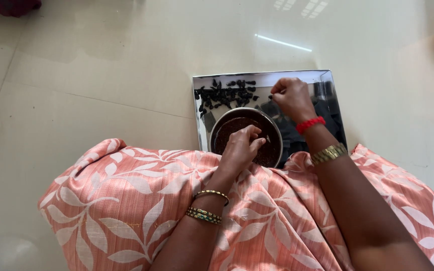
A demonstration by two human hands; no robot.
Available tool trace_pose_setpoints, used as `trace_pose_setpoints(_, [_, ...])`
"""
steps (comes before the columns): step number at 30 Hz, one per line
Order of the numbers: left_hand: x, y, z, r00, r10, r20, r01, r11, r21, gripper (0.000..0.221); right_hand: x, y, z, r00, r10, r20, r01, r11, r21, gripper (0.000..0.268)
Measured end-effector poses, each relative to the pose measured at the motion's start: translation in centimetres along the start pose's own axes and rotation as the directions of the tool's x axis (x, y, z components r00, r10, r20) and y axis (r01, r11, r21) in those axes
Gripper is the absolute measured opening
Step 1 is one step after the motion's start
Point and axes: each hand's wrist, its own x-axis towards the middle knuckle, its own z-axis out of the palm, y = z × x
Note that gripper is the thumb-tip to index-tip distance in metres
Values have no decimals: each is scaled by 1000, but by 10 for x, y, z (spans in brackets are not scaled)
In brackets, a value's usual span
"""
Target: Sorting and inspecting small black seeds or pods, moving them from a bowl to a tray.
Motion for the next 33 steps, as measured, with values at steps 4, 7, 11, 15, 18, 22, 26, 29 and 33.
trace_pose_setpoints(4, [1, -5, 2, 999, 38, -35, -39, 998, -45, 29, 33, 22, 28, 997, -76, 13, 77, 987, -139, 14])
trace_pose_setpoints(7, [3, -4, 1, 1000, 19, -1, -19, 999, -32, 28, 39, 21, 24, 993, -115, 26, 118, 977, -177, 17])
trace_pose_setpoints(11, [2, -3, 1, 999, 25, 22, -24, 1000, -15, 26, 35, 46, 22, 993, -42, 110, 52, 994, -98, 18])
trace_pose_setpoints(15, [3, -2, 2, 999, 21, 37, -21, 1000, -7, 26, 6, 45, 24, 956, -196, 216, 243, 945, -218, 34])
trace_pose_setpoints(18, [0, -2, 2, 999, 39, 37, -39, 999, -9, 25, -7, 46, 24, 962, -216, 170, 260, 915, -308, 37])
trace_pose_setpoints(22, [1, -9, 4, 996, 89, 18, -90, 996, 8, 26, -10, 73, 5, 986, -42, 161, 67, 986, -151, 28])
trace_pose_setpoints(26, [3, -14, 6, 996, 84, 26, -84, 996, -13, 27, -30, 72, -38, 987, 63, 149, -73, 995, 67, 23])
trace_pose_setpoints(29, [1, -10, 6, 997, 56, 53, -53, 997, -49, 29, -59, 51, -69, 973, 153, 175, -192, 954, 232, 23])
trace_pose_setpoints(33, [-4, 7, -3, 990, -43, 135, 74, 970, -232, 37, -94, 9, -82, 972, 79, 220, -177, 864, 471, 23])
